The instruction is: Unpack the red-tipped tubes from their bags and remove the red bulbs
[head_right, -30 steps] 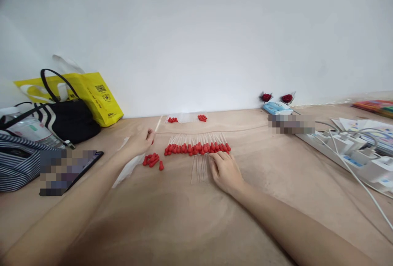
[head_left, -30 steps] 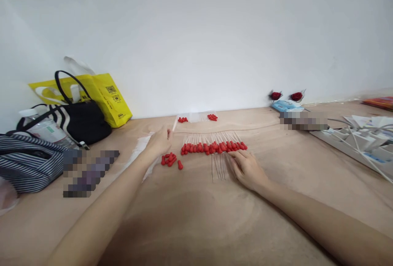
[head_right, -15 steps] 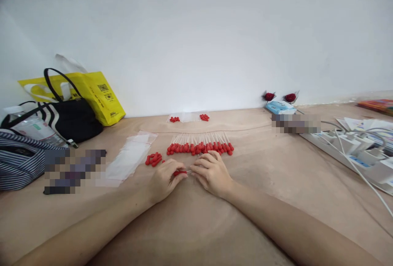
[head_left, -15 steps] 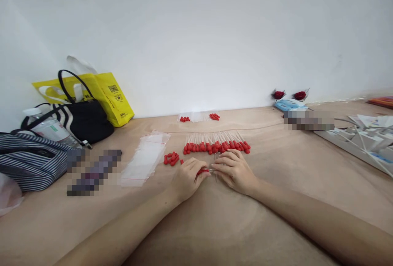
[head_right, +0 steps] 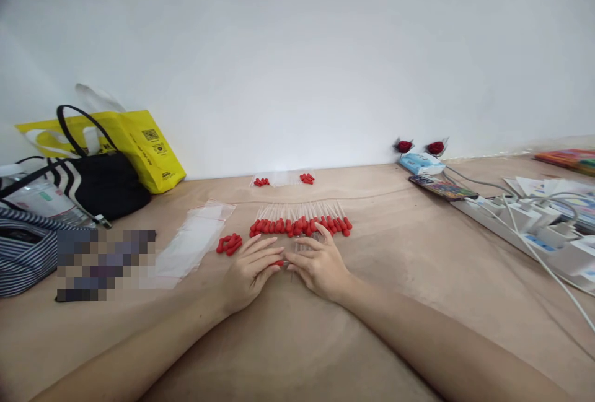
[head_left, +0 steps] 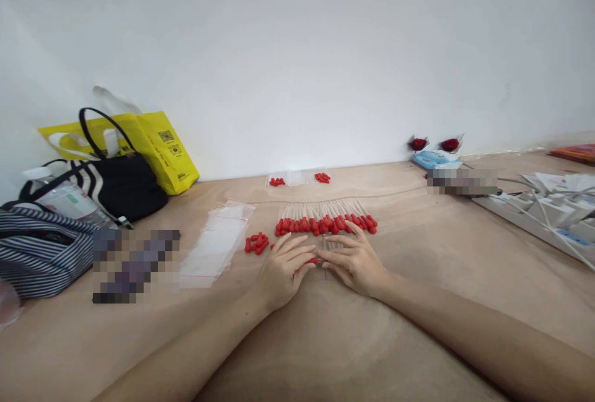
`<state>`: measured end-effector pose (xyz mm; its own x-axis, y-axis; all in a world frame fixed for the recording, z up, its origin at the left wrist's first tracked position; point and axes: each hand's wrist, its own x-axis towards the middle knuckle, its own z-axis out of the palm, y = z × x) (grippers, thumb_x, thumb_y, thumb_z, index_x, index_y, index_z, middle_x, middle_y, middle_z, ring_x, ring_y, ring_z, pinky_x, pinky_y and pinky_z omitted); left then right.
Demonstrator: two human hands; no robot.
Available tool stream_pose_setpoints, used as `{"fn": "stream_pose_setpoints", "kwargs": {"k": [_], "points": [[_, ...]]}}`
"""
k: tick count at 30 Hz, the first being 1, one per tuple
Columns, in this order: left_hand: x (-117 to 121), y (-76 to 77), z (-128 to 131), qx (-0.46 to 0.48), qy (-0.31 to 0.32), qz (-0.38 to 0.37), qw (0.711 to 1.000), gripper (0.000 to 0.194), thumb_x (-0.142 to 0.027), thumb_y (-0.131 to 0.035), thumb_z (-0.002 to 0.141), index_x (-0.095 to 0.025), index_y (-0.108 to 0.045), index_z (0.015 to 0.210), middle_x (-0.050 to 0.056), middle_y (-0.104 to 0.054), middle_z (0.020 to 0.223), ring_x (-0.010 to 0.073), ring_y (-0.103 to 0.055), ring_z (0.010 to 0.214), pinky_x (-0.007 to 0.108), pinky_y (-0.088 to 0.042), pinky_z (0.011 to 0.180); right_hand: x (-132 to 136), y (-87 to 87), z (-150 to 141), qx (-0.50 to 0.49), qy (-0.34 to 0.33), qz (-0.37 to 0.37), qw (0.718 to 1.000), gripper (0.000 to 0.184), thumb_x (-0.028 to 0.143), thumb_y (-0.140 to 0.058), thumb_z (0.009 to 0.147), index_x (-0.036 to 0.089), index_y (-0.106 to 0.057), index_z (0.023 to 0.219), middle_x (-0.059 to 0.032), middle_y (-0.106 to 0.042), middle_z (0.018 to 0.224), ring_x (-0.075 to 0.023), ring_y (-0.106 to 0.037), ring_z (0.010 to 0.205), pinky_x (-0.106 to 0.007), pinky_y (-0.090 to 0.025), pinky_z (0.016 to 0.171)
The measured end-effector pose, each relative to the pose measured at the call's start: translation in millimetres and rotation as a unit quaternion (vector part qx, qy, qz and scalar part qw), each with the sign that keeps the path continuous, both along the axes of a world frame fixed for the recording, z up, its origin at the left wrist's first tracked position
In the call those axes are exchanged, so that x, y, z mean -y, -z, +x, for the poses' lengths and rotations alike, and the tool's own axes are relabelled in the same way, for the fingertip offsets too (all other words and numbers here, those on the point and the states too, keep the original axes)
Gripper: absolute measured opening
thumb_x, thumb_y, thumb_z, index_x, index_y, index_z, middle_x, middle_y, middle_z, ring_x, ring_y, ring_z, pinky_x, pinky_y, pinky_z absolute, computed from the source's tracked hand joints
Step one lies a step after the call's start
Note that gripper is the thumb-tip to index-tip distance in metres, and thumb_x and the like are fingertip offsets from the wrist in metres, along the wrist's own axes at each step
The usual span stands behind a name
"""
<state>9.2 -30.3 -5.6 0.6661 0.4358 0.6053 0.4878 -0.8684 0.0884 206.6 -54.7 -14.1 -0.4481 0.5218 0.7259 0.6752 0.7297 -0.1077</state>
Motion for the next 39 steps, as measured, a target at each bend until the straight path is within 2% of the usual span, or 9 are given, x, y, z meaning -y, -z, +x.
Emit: {"fn": "stream_pose_setpoints", "kwargs": {"k": [7, 17, 22, 24, 28, 31, 33, 36, 39], "points": [[6, -4.2, -2, -0.035, 0.014, -0.045, 0.998, 0.017, -0.019, -0.045, 0.083, -0.019, -0.061, 0.076, 0.003, -0.066, 0.101, 0.0209, -0.051, 0.109, 0.050, -0.025, 0.100, 6, -4.1, 2, 0.017, -0.019, 0.039, 0.999, 0.015, 0.020, -0.048, 0.083, 0.024, -0.062, 0.088, 0.0020, -0.070, 0.073, -0.0156, -0.057, 0.099, -0.047, -0.014, 0.102], [6, -2.0, -1, -0.059, 0.040, -0.095, 0.993, 0.019, -0.014, -0.040, 0.083, -0.019, -0.058, 0.080, 0.004, -0.064, 0.104, 0.0201, -0.047, 0.113, 0.049, -0.026, 0.100, 8, -2.1, 6, 0.017, -0.027, 0.035, 0.999, 0.013, 0.020, -0.048, 0.083, 0.024, -0.061, 0.084, 0.0029, -0.069, 0.071, -0.0150, -0.056, 0.100, -0.046, -0.014, 0.103], [5, -1.6, -4, -0.055, 0.046, -0.097, 0.993, 0.023, -0.013, -0.036, 0.084, -0.019, -0.058, 0.082, 0.004, -0.064, 0.103, 0.0194, -0.046, 0.114, 0.048, -0.023, 0.102, 10, -3.8, 9, 0.020, -0.021, 0.034, 0.999, 0.016, 0.022, -0.046, 0.083, 0.025, -0.062, 0.085, 0.0020, -0.069, 0.068, -0.0164, -0.057, 0.095, -0.046, -0.021, 0.098], [6, -2.0, -5, -0.040, 0.038, -0.092, 0.994, 0.023, -0.014, -0.036, 0.084, -0.019, -0.058, 0.083, 0.005, -0.065, 0.100, 0.0197, -0.048, 0.112, 0.047, -0.026, 0.101, 11, -2.9, 14, 0.024, 0.000, 0.031, 0.999, 0.017, 0.023, -0.046, 0.083, 0.026, -0.063, 0.086, 0.0015, -0.068, 0.067, -0.0165, -0.057, 0.089, -0.043, -0.026, 0.092], [6, -4.8, -7, 0.018, -0.019, -0.091, 0.995, 0.021, -0.020, -0.038, 0.085, -0.018, -0.058, 0.081, 0.006, -0.062, 0.087, 0.0169, -0.057, 0.089, 0.033, -0.044, 0.081, 6, 1.9, 29, 0.014, 0.083, -0.001, 0.996, 0.019, 0.027, -0.047, 0.084, 0.025, -0.065, 0.091, 0.0001, -0.064, 0.063, -0.0127, -0.054, 0.067, -0.031, -0.032, 0.071], [0, -11.9, -14, 0.042, -0.076, -0.090, 0.992, 0.022, -0.025, -0.038, 0.085, -0.019, -0.060, 0.084, 0.004, -0.054, 0.080, 0.0125, -0.053, 0.072, 0.024, -0.046, 0.068, 1, 4.9, 36, 0.000, 0.102, -0.035, 0.994, 0.024, 0.029, -0.043, 0.086, 0.024, -0.064, 0.098, -0.0002, -0.061, 0.062, -0.0101, -0.049, 0.056, -0.027, -0.030, 0.062], [-10, -19.3, -25, 0.054, -0.143, -0.096, 0.984, 0.024, -0.025, -0.038, 0.085, -0.019, -0.060, 0.091, 0.004, -0.051, 0.082, 0.0132, -0.053, 0.074, 0.025, -0.045, 0.070, -2, 5.5, 39, -0.008, 0.105, -0.067, 0.992, 0.028, 0.027, -0.039, 0.087, 0.021, -0.061, 0.103, -0.0008, -0.059, 0.062, -0.0107, -0.050, 0.057, -0.027, -0.032, 0.063], [-29, -31.2, -51, 0.069, -0.287, -0.135, 0.946, 0.027, -0.021, -0.038, 0.080, -0.014, -0.058, 0.097, 0.007, -0.052, 0.086, 0.0156, -0.055, 0.076, 0.028, -0.045, 0.070, -4, 4.1, 44, -0.013, 0.121, -0.106, 0.987, 0.033, 0.021, -0.033, 0.086, 0.019, -0.056, 0.110, -0.0027, -0.059, 0.068, -0.0132, -0.054, 0.064, -0.028, -0.035, 0.066], [-42, -38.2, -73, 0.042, -0.372, -0.206, 0.904, 0.032, -0.024, -0.044, 0.074, -0.014, -0.054, 0.102, 0.004, -0.055, 0.080, 0.0137, -0.055, 0.063, 0.026, -0.044, 0.062, -3, 1.8, 47, -0.031, 0.129, -0.120, 0.984, 0.031, 0.018, -0.036, 0.083, 0.018, -0.054, 0.108, -0.0023, -0.062, 0.075, -0.0135, -0.056, 0.068, -0.029, -0.036, 0.068]]}}
